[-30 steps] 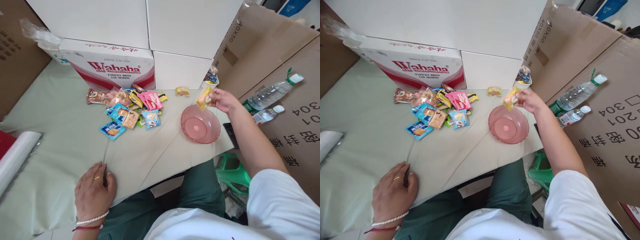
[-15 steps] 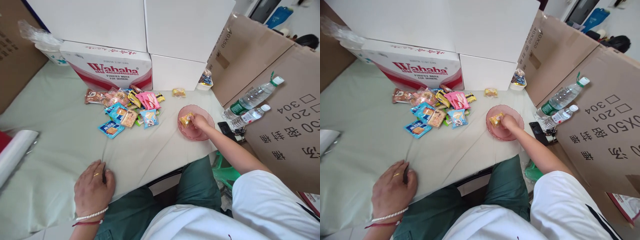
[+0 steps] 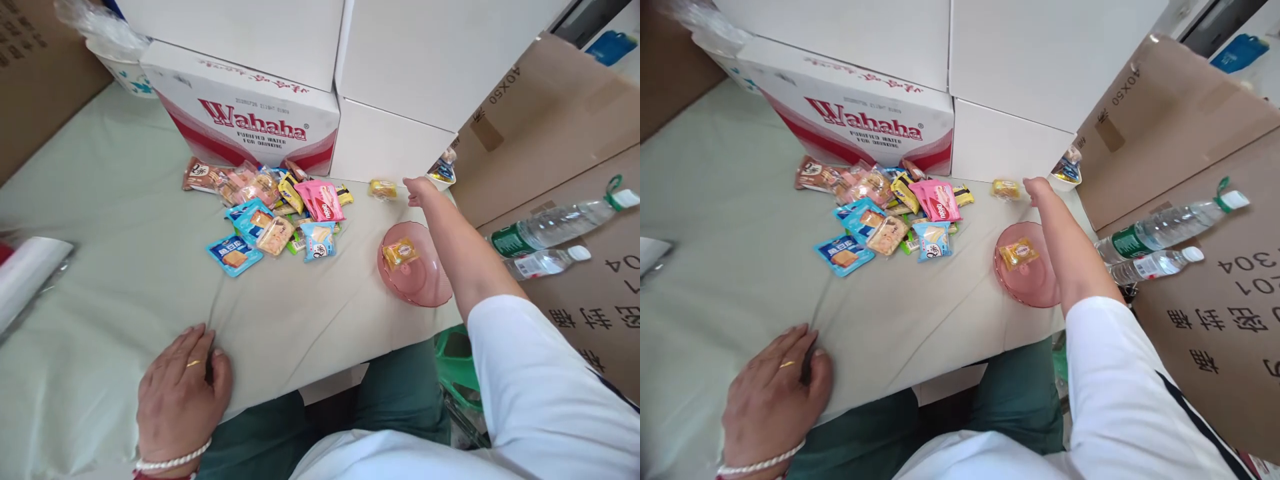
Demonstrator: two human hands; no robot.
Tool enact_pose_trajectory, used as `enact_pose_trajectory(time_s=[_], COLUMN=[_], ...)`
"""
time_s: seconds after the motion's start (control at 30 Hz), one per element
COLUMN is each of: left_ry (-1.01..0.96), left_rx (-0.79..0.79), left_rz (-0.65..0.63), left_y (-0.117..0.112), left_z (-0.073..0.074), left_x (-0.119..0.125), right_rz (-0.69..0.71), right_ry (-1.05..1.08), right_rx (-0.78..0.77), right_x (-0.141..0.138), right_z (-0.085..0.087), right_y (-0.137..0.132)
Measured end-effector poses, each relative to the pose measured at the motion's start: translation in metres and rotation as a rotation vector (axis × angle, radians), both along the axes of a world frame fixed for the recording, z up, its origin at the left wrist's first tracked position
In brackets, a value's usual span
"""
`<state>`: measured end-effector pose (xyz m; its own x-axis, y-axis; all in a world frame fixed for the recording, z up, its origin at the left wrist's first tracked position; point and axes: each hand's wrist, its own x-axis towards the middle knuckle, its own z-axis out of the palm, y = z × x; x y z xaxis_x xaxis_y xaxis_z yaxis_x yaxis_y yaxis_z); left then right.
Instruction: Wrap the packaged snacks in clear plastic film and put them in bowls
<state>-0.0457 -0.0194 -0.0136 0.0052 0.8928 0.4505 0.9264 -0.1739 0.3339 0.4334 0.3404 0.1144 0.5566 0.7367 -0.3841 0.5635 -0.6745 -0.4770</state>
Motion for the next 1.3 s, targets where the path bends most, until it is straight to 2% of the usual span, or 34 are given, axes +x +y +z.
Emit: enact_pose_trajectory(time_s=[0.1,0.17,0.23,0.3,0.43,0.53,0.6,0.67,0.73,0.8,0.87,0.97,1.07,1.17,1.3], left_ry=[-0.019,-0.043,-0.056,-0.059,-0.090,-0.124,-0.138,-0.137,-0.120,-0.106,-0.106,-0.124,-0.122,-0.097,-0.062], left_rx=[-0.016,-0.017,-0.009,-0.004,-0.024,-0.042,-0.053,-0.064,-0.062,-0.046,-0.034,-0.027,-0.025,-0.023,-0.017], left_rz=[0.017,0.040,0.047,0.053,0.074,0.077,0.084,0.075,0.059,0.054,0.055,0.045,0.046,0.046,0.052], left_y=[-0.001,-0.003,-0.004,-0.004,-0.004,-0.002,-0.002,-0.001,-0.001,0.000,0.000,0.001,0.002,0.003,0.004], left_z=[-0.003,-0.005,-0.006,-0.008,-0.009,-0.007,-0.006,-0.005,-0.004,-0.003,-0.002,-0.002,-0.001,0.000,0.000], left_x=[0.000,0.000,0.000,0.000,0.001,0.003,0.004,0.004,0.005,0.005,0.006,0.007,0.007,0.007,0.007], right_rz=[-0.063,-0.065,-0.064,-0.045,0.001,0.085,0.186,0.274,0.307,0.267,0.192,0.122,0.132,0.177,0.270], right_ry=[0.033,0.073,0.123,0.185,0.296,0.477,0.607,0.669,0.692,0.668,0.544,0.313,0.228,0.150,0.022], right_rx=[-0.113,-0.110,-0.064,0.016,0.246,0.502,0.567,0.455,0.247,0.065,-0.027,-0.053,-0.069,-0.098,-0.150], right_x=[-0.020,-0.031,-0.039,-0.044,-0.049,-0.040,-0.025,-0.006,0.012,0.021,0.018,0.000,-0.020,-0.030,-0.029], right_z=[-0.024,-0.036,-0.042,-0.040,-0.018,0.011,0.032,0.047,0.054,0.049,0.036,0.014,-0.002,-0.007,-0.007], right_y=[0.031,0.041,0.045,0.044,0.017,-0.035,-0.082,-0.131,-0.176,-0.210,-0.229,-0.236,-0.231,-0.230,-0.233])
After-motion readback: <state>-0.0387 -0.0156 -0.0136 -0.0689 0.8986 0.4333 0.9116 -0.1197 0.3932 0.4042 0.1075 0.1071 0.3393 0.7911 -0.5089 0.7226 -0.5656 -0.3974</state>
